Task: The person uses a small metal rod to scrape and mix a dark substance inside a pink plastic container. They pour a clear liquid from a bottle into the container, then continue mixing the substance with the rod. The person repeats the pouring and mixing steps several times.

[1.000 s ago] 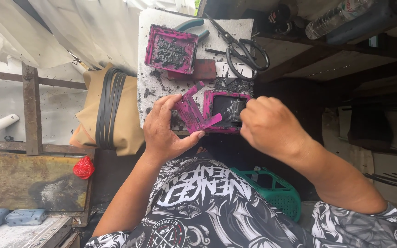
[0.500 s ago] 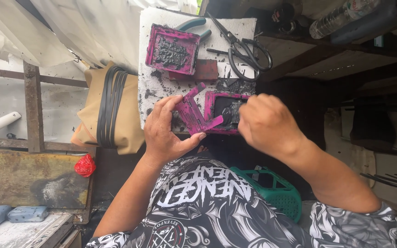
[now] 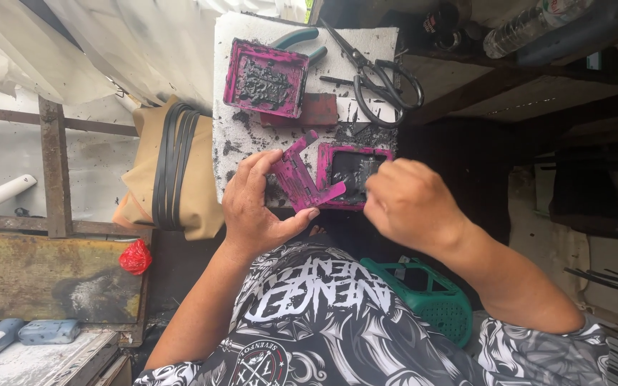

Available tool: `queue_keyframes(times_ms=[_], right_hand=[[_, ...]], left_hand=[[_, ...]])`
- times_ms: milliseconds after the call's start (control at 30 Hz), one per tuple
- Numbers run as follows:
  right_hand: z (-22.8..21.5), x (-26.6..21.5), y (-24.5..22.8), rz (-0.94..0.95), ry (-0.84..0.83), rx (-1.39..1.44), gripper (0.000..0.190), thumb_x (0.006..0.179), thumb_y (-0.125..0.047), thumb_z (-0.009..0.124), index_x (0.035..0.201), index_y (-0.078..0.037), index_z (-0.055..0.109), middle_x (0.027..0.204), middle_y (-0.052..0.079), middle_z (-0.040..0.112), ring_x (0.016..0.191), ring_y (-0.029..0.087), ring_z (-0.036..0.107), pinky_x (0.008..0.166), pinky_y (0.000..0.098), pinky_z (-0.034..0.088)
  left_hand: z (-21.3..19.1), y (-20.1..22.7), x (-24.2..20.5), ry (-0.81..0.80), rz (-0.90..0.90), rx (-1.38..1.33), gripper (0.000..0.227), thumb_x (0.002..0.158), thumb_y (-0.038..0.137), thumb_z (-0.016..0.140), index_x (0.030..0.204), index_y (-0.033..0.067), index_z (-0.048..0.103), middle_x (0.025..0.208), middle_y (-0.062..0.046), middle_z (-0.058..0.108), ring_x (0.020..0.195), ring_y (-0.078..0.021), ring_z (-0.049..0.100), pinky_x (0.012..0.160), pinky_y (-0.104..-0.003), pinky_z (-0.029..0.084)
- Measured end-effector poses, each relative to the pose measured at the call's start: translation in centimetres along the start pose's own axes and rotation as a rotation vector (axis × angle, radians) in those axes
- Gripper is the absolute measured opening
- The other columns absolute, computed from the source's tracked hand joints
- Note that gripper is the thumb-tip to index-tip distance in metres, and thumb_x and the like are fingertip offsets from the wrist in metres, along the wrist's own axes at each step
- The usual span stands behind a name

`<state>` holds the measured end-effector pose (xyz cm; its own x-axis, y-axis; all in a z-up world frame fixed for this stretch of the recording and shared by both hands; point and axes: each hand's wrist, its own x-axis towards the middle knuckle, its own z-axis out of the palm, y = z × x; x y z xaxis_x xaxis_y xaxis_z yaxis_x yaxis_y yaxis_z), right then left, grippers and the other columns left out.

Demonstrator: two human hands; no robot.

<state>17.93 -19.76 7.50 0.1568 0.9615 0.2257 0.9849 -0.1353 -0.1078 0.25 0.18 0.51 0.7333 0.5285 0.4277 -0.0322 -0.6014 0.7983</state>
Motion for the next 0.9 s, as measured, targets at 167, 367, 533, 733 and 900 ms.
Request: queue_keyframes(times_ms=[167, 367, 533, 733, 900], right_hand=[[0.2, 0.3, 0.5, 0.017, 0.045, 0.022, 0.012, 0.089, -0.011, 0.064, 0.078, -0.01, 0.065, 0.064, 0.001, 0.047, 0.061, 0.023, 0.059, 0.06, 0.0339, 0.049], [0.4, 0.0, 0.7, 0.037, 0.048, 0.053, 0.014, 0.091, -0.011, 0.065, 0.077, -0.01, 0.065, 0.063, 0.001, 0.047, 0.061, 0.022, 0.059, 0.059, 0.0332, 0.05], [0.6, 0.1, 0.1, 0.051, 0.008, 0.195, 0.016, 0.088, -0.009, 0.064, 0.072, -0.01, 0.064, 0.06, 0.001, 0.048, 0.057, 0.021, 0.059, 0.057, 0.0307, 0.05], [0.6, 0.2, 0.3, 0.021, 0.046, 0.004, 0.014, 0.087, -0.013, 0.064, 0.072, -0.011, 0.063, 0.061, 0.001, 0.046, 0.059, 0.023, 0.059, 0.059, 0.0338, 0.049], [1.5, -0.1, 1.7, 0.02, 0.087, -0.072, 0.012, 0.088, -0.015, 0.066, 0.076, -0.012, 0.065, 0.065, 0.001, 0.048, 0.063, 0.023, 0.059, 0.061, 0.0356, 0.049]], left_hand=[[0.0, -0.1, -0.1, -0.005, -0.001, 0.0, 0.09, 0.068, 0.053, 0.09, 0.138, 0.0068, 0.056, 0.13, -0.012, 0.061, 0.101, -0.027, 0.067, 0.085, -0.044, 0.053], [0.2, -0.1, -0.2, 0.008, -0.004, -0.013, 0.09, 0.069, 0.054, 0.09, 0.139, 0.0069, 0.056, 0.13, -0.012, 0.061, 0.102, -0.0275, 0.067, 0.085, -0.044, 0.052], [0.1, 0.0, -0.1, 0.009, -0.003, -0.007, 0.091, 0.068, 0.054, 0.09, 0.138, 0.0065, 0.056, 0.13, -0.012, 0.061, 0.102, -0.0279, 0.067, 0.085, -0.044, 0.052], [0.0, 0.0, -0.1, -0.004, -0.015, -0.015, 0.091, 0.068, 0.053, 0.09, 0.138, 0.0063, 0.056, 0.13, -0.013, 0.061, 0.102, -0.0282, 0.067, 0.085, -0.044, 0.052], [0.0, 0.0, -0.3, 0.009, -0.011, -0.019, 0.091, 0.069, 0.054, 0.09, 0.139, 0.0069, 0.056, 0.13, -0.012, 0.061, 0.102, -0.028, 0.067, 0.085, -0.044, 0.052]])
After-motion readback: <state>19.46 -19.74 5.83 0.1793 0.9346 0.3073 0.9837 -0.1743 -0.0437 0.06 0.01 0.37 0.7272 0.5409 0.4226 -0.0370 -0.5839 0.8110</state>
